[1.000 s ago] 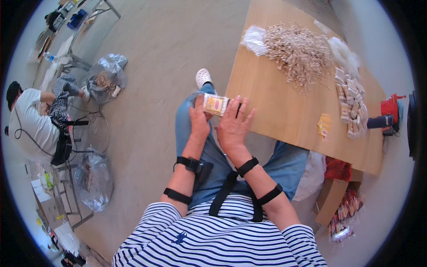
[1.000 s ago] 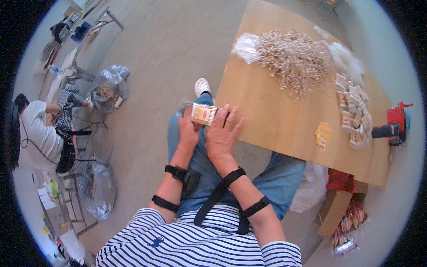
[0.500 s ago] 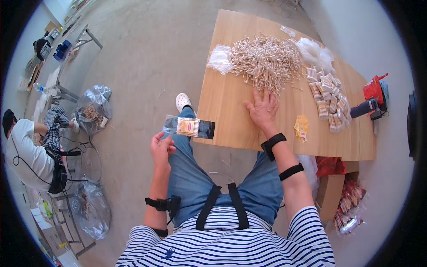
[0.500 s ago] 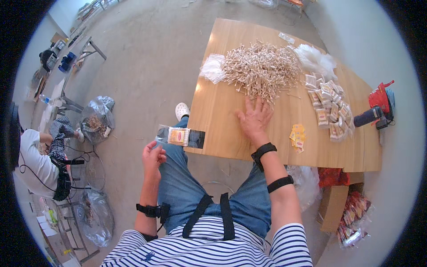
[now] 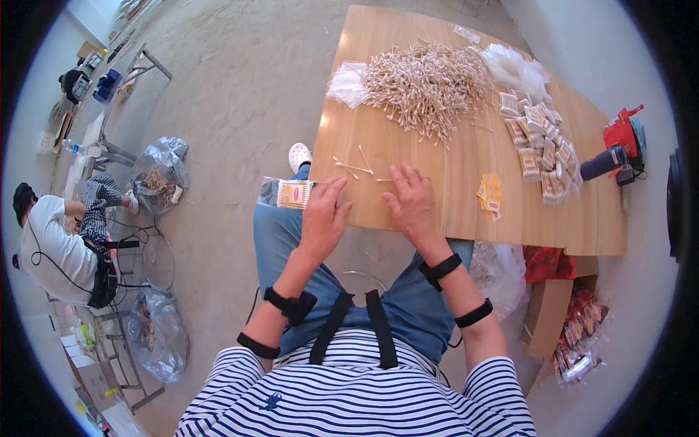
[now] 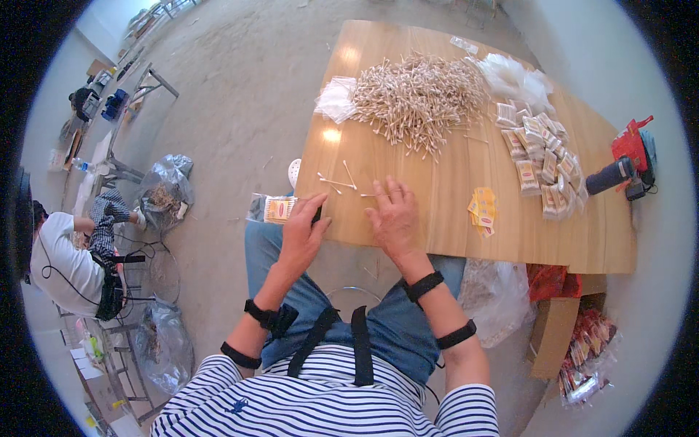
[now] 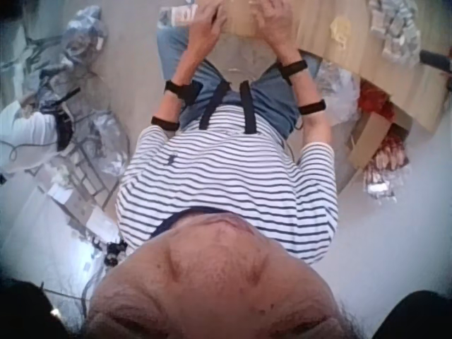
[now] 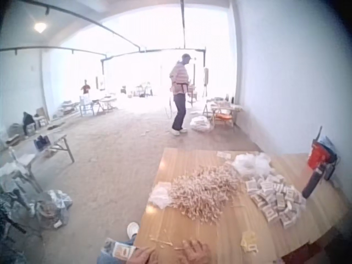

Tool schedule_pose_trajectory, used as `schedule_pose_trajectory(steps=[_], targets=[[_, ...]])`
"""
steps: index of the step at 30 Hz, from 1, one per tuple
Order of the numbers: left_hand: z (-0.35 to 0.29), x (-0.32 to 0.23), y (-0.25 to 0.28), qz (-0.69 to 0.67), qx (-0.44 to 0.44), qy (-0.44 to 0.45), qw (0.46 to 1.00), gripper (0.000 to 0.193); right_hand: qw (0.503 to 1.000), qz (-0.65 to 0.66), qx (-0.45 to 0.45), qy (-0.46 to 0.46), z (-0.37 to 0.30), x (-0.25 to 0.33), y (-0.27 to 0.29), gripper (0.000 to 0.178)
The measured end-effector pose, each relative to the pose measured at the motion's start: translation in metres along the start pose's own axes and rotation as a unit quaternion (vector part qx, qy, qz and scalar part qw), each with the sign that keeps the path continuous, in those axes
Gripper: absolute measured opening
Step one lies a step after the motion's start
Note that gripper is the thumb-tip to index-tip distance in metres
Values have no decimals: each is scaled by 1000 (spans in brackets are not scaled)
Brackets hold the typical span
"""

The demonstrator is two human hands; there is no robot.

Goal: Counting and placing cotton swabs into plastic bags and sealing them.

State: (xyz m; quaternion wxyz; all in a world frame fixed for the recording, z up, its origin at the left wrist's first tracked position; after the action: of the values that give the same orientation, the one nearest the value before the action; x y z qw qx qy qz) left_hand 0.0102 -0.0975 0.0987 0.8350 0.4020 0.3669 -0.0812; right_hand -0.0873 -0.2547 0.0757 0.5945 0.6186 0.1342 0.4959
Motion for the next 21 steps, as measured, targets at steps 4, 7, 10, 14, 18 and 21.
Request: schedule_pose_trajectory(steps=[4, 7, 10, 14, 18, 21], targets=[[16, 4, -28, 87, 36, -59, 994, 52, 1000, 10, -22, -5, 4, -7, 12, 33], [15, 8, -43, 178, 72, -78, 978, 56, 999, -28, -11, -37, 16, -22, 3, 16], [11, 5, -54, 189, 96, -71, 975, 58, 987, -96, -58, -118, 39, -50, 12, 11], [5, -23, -59, 190, 108, -81, 972, 58, 981, -123, -97, -111, 56, -40, 13, 10], [3, -28, -56, 165, 92, -84, 978, 56, 999, 21, -14, -22, 42, 13, -24, 9], [2, -20, -43, 169, 91, -63, 979, 57, 997, 45, 36, -42, 40, 19, -27, 9]])
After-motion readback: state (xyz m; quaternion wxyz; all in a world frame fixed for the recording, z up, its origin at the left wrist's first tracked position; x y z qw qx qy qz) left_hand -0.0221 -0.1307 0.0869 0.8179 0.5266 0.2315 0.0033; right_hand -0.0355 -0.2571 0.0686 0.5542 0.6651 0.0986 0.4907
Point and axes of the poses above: each hand's wrist, its own z-axis towards the middle knuckle, its own y-axis out of the back of the hand, x = y × z, the point moved 10 cm from there along z, towards the middle knuckle, and after that the axes turned 13 degrees about -y, right-handed, at the moved point
